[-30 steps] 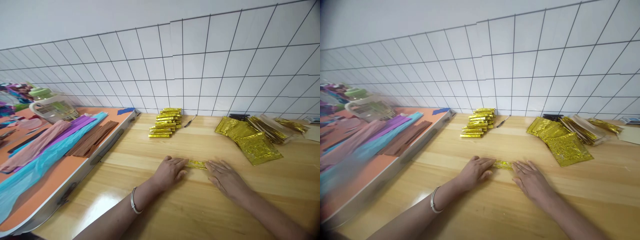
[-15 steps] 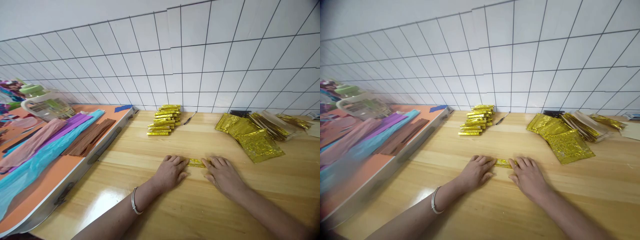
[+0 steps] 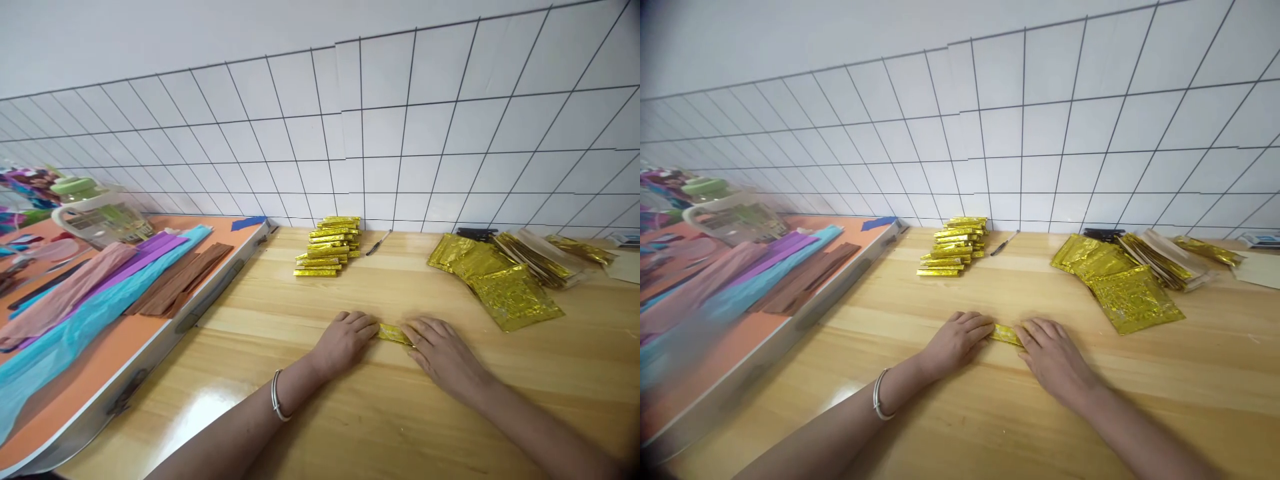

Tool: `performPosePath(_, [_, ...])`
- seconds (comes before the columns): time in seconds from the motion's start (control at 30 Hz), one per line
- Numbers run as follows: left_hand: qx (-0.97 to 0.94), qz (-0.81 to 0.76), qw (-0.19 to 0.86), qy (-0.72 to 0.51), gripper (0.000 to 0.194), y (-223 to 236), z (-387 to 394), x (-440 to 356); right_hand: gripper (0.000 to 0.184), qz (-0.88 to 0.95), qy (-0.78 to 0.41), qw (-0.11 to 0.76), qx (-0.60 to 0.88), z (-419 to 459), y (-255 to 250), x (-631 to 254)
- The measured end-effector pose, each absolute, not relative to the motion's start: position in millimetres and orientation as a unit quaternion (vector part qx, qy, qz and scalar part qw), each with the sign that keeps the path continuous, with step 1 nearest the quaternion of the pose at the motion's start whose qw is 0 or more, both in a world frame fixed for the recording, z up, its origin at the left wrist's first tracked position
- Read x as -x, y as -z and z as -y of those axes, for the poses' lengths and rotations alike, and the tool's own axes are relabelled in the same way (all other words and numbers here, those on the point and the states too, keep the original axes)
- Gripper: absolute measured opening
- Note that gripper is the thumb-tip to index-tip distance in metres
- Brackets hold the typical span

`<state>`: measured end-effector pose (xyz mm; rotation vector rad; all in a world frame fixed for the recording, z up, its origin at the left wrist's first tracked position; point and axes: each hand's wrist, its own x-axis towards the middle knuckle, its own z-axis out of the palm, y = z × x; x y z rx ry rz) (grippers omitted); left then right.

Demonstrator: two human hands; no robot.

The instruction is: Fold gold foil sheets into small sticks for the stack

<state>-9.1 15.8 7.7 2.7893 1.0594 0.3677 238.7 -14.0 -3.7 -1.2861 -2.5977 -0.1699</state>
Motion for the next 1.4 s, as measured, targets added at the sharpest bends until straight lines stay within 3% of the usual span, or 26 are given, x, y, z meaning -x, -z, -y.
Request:
performPosePath(0.5, [-0.925,-0.347,0.07,-0.134,0.03,-5,-19,9,0.029,0.877,0.007,0.196,0.438,11,7,-237])
performPosePath(0.93, [-0.942,-0.321,0.008,-0.1,0.02,-6,-13,4,0.021,0.869,0.072,0.133,0.472,12,5,-228])
performPosePath(1.23, [-0.938,-0.333,0.03,-0.085,0.015,-6,-11,3,0.029,0.89,-0.085,0.168,0.416,14,1,-261])
performPosePath(1.4, [-0.938,-0.335,0.03,-0.085,0.017,-3,-12,3,0.025,0.868,-0.111,0.218,0.432,19,5,-268])
